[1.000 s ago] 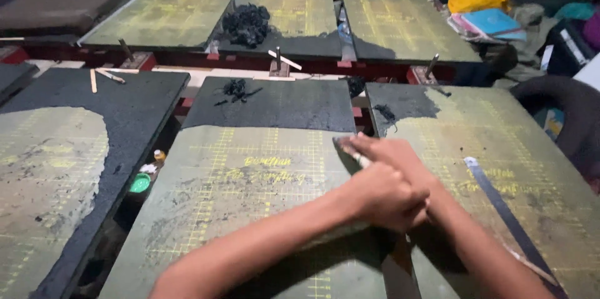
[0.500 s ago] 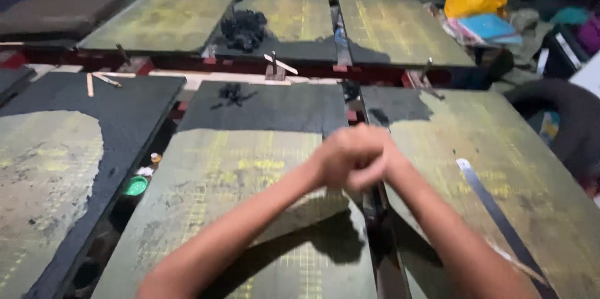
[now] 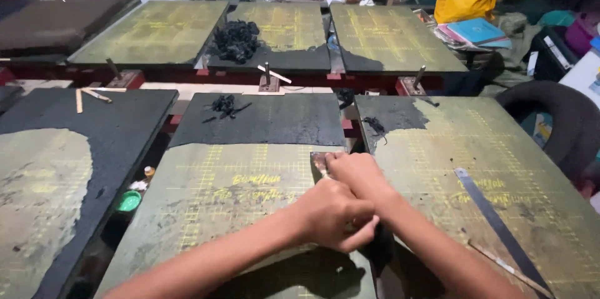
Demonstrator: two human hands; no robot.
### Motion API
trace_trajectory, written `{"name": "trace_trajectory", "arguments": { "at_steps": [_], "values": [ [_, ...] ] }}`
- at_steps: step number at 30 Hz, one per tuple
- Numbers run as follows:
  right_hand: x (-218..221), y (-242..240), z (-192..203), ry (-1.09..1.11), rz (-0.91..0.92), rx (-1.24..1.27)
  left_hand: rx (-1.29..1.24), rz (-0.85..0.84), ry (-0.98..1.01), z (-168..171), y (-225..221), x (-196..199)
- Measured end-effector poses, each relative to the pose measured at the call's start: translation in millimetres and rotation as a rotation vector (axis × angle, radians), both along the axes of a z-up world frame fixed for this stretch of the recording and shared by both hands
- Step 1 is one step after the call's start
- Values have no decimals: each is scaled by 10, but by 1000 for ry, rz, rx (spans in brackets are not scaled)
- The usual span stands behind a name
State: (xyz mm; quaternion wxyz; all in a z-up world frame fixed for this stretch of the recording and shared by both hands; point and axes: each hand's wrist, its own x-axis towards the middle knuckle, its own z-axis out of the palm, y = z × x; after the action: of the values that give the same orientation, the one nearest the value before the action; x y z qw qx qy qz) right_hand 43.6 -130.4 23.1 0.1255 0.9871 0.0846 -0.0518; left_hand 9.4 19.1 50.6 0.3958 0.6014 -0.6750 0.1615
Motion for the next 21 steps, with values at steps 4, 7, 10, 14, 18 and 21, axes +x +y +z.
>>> {"name": "trace_trajectory", "arguments": {
  "at_steps": [4,7,10,14,18,21],
  "values": [
    [260,-82,-370,-168,29,-42,-67,35,-75,-204,7,173],
    [328,-132,-405,-71,-47,-58,-123,-27,-78,-220,-9,248],
    [365,-270,-456,-169,8,81,-190,38,-86,-284,-129,338],
    [328,-272,-542,-140,10,153,-178,149,-103,-235,-78,212],
    [207,-175,-979,-528,111,-93,-102,150,-165,-429,107,-64],
    [101,-7,-772,-740,200,-155,-103,101,-140,-581,135,48]
  ]
}}
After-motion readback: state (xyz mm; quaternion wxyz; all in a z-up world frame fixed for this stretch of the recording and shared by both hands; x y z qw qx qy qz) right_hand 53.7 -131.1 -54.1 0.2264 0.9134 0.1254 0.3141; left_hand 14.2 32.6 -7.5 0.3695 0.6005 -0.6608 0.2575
